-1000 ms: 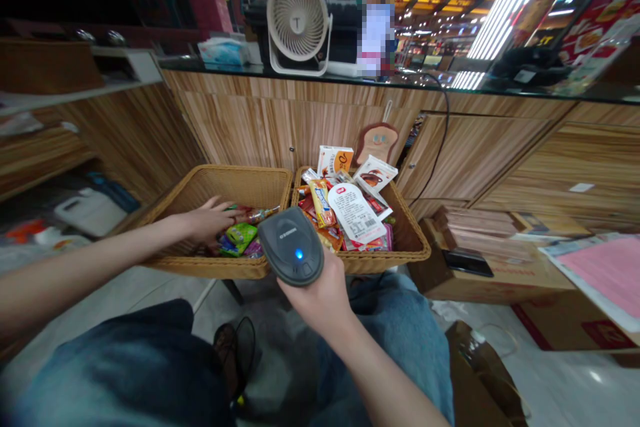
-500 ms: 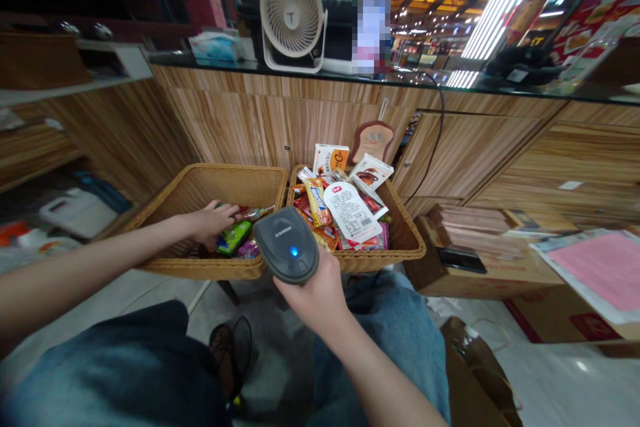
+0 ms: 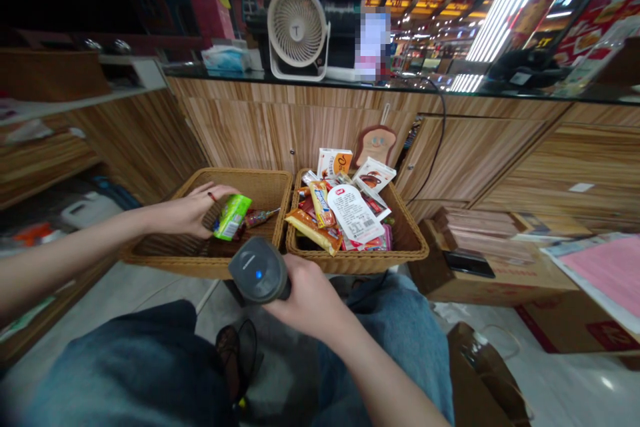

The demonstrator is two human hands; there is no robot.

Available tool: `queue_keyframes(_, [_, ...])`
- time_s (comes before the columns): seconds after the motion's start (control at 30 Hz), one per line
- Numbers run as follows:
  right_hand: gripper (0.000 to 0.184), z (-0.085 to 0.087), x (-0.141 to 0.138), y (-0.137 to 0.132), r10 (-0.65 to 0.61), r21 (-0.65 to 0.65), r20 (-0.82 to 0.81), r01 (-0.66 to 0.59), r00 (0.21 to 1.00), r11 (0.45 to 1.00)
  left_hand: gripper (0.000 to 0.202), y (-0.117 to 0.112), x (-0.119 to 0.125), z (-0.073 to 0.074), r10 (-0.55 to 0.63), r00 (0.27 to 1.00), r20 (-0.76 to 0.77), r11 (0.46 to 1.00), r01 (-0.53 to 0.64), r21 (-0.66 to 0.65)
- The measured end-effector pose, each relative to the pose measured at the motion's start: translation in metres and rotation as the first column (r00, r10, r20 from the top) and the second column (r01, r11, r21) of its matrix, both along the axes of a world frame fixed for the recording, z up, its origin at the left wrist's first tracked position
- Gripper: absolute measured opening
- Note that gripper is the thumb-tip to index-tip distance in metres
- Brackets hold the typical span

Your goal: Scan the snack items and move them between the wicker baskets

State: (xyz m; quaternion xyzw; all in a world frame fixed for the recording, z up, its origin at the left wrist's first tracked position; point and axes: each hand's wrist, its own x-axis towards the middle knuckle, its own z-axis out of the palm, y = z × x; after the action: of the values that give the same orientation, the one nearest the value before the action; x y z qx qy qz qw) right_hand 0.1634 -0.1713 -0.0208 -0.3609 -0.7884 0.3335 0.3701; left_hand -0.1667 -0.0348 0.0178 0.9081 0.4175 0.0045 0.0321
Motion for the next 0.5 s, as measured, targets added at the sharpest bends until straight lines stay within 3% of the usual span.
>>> queue_keyframes(0.13, [0.010,-0.001,0.000,-0.001,0.000,0.003,0.065,0.000,0.998,1.000,0.094,0.000,0.001,0.001,-0.030,0.999,0.020,0.999,0.030,0.016])
queue_keyframes(0.5, [0.011,0.000,0.005,-0.002,-0.017,-0.008,0.023,0.017,1.000,1.000,0.091,0.002,0.011,0.015,-0.122,0.987,0.104,0.992,0.117,0.050])
